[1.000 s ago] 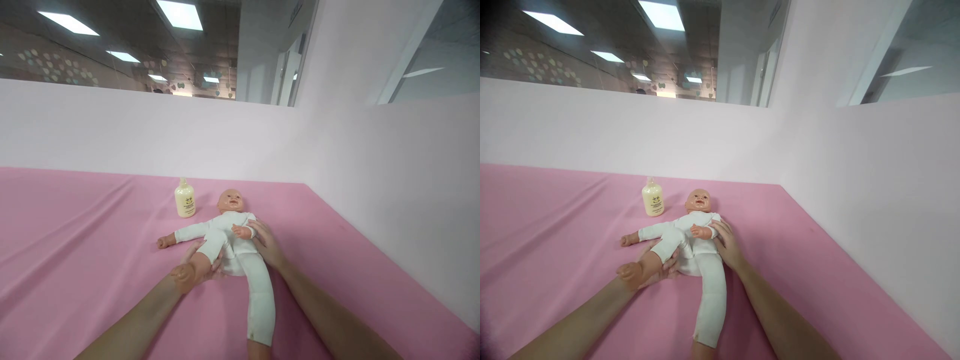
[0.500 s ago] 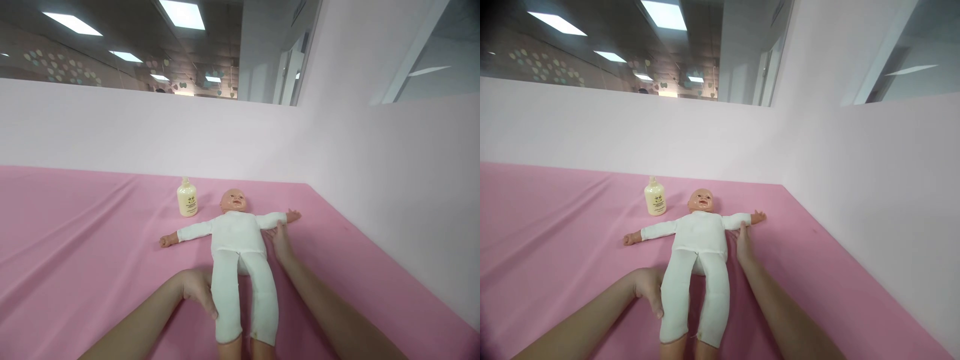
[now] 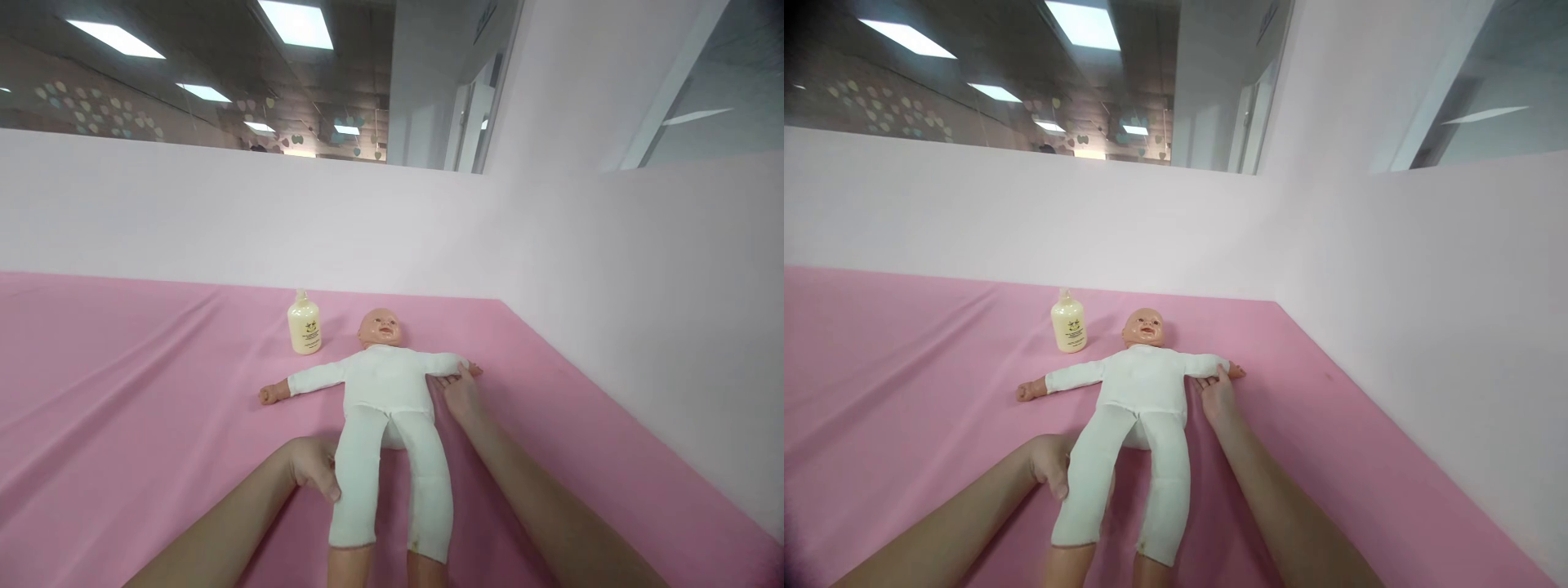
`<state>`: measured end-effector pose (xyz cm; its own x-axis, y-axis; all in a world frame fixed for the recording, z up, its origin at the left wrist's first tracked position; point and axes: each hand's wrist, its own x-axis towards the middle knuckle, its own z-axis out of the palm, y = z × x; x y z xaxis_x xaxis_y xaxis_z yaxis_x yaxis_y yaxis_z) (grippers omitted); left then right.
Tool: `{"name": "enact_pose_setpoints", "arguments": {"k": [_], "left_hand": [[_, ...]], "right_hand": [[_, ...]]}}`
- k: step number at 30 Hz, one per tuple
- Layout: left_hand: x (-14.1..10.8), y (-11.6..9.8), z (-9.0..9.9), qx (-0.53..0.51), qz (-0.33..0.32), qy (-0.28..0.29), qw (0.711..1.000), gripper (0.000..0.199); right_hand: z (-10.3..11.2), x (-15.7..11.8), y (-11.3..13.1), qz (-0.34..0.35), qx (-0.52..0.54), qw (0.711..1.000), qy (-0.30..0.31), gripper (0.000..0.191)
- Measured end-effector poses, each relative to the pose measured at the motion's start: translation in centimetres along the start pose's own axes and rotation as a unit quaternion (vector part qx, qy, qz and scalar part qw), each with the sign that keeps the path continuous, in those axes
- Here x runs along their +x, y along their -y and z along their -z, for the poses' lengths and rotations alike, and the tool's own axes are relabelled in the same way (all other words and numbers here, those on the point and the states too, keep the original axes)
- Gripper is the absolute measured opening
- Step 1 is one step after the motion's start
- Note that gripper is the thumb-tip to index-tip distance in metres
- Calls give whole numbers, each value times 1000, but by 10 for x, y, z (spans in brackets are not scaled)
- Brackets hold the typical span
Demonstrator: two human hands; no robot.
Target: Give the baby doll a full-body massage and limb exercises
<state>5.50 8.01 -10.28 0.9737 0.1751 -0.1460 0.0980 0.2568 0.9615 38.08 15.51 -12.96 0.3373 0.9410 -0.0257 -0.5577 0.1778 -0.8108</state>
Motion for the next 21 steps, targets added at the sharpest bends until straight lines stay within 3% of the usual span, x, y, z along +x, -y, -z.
{"name": "enact_pose_setpoints", "arguments": {"k": [3,7,12,16,21], "left_hand": [[2,7,0,-99,-57,-10,993,53],[10,2,-2,-215,-157,-34,963,54],[15,-14,-4,-249,-163,-114,948,48],[15,-13,-8,-251,-163,-155,941,48],[14,0,-8,-213,-146,-75,963,50]], "right_hand": [[-13,-14,6,1,-5,1000,3,30],[-27,-33,12,73,-107,985,115,41],[-25,-37,7,95,-249,933,242,28],[-22,-32,2,76,-220,947,221,34],[-22,-24,-2,64,-110,981,144,42]]}}
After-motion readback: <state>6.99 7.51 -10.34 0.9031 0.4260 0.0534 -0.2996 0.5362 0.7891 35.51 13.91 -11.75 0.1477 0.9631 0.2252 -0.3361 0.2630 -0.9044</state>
